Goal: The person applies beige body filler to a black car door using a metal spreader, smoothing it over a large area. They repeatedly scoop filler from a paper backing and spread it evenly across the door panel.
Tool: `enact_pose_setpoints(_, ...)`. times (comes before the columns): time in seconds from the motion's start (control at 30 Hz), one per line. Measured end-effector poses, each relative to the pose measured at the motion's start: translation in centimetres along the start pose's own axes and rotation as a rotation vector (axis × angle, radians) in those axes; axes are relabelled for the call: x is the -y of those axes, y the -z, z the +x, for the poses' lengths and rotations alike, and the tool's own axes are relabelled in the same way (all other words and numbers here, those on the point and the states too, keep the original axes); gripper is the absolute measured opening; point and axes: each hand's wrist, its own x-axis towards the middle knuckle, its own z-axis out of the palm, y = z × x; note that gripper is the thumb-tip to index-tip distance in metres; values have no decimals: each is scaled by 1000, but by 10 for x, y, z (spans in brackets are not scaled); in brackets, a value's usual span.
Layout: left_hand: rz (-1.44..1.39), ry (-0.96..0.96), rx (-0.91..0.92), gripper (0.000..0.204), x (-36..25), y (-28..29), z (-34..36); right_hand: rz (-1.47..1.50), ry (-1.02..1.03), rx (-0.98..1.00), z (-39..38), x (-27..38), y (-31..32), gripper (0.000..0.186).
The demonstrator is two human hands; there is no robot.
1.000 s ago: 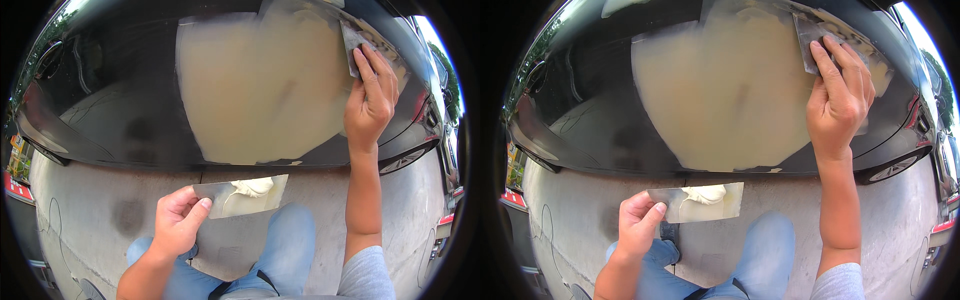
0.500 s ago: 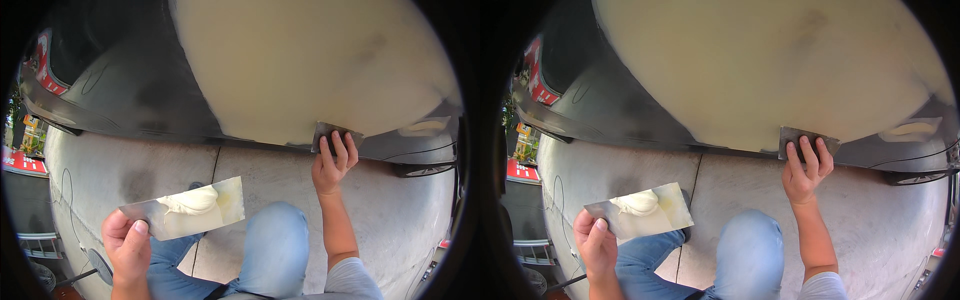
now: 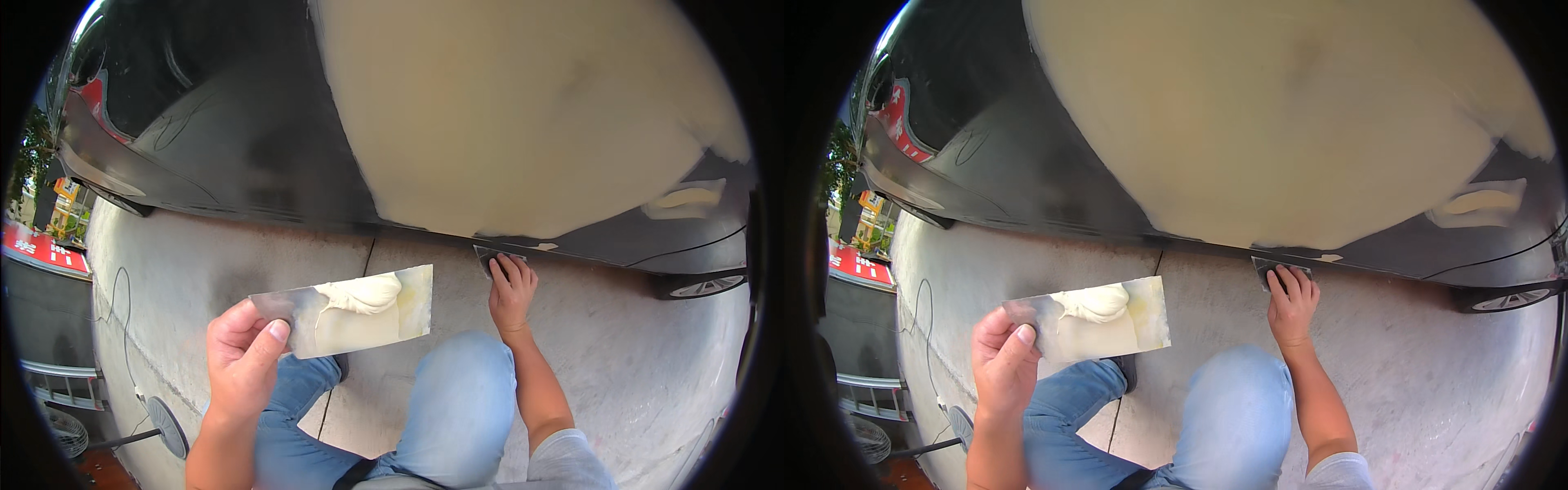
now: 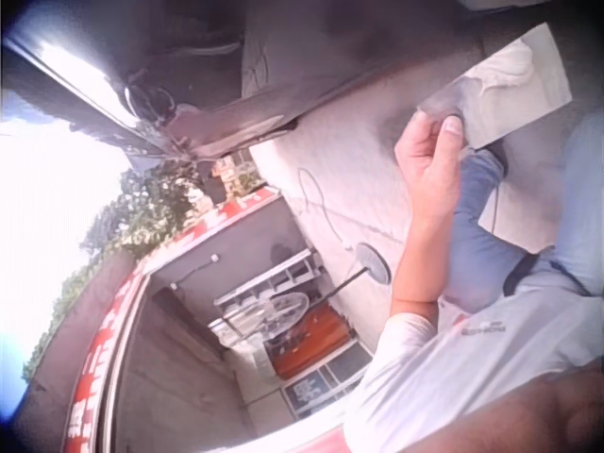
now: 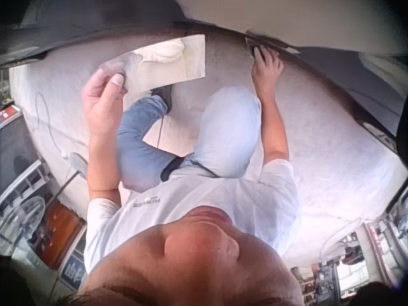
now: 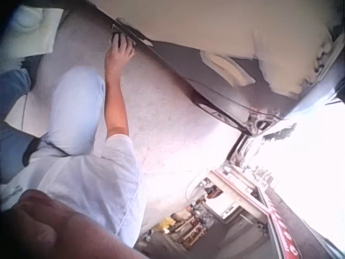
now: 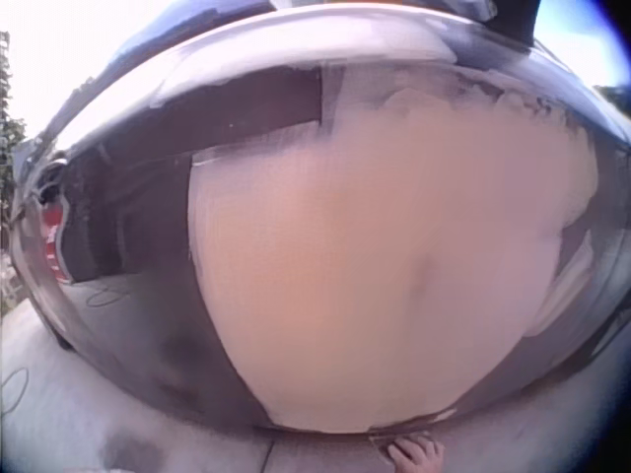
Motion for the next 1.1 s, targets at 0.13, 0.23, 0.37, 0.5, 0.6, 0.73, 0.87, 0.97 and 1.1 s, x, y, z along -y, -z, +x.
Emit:
enact_pose_setpoints(0.13, 87, 62, 194, 13, 4, -29, 18, 510, -286, -86, 28, 4, 81, 33)
enact_pose_setpoints(0.23, 135, 90, 365, 13, 13, -56, 29, 1262, -722, -177, 61, 6, 145, 26)
enact_pose_setpoints(0.37, 75, 82, 532, 13, 21, -92, 39, 1759, -723, -259, 101, 18, 203, 24)
enact_pose_setpoints(0.5, 125, 64, 600, 18, 27, -118, 52, 1870, -527, -111, 117, 34, 231, 30)
enact_pose_setpoints(0.6, 186, 8, 578, 19, 29, -124, 58, 1448, -257, 128, 122, 30, 247, 25)
enact_pose_setpoints(0.73, 127, -25, 477, 16, 26, -121, 56, 787, -182, 400, 122, 12, 260, 21)
enact_pose_setpoints(0.87, 135, -163, 348, 16, 20, -119, 50, 835, -681, 128, 106, 28, 238, 23)
enact_pose_setpoints(0.97, 175, -224, 350, 22, 18, -120, 41, 1350, -718, -146, 98, 54, 209, 26)
enact_pose_setpoints(1.1, 368, -243, 477, 26, 16, -114, 28, 1447, -757, -221, 100, 82, 180, 22)
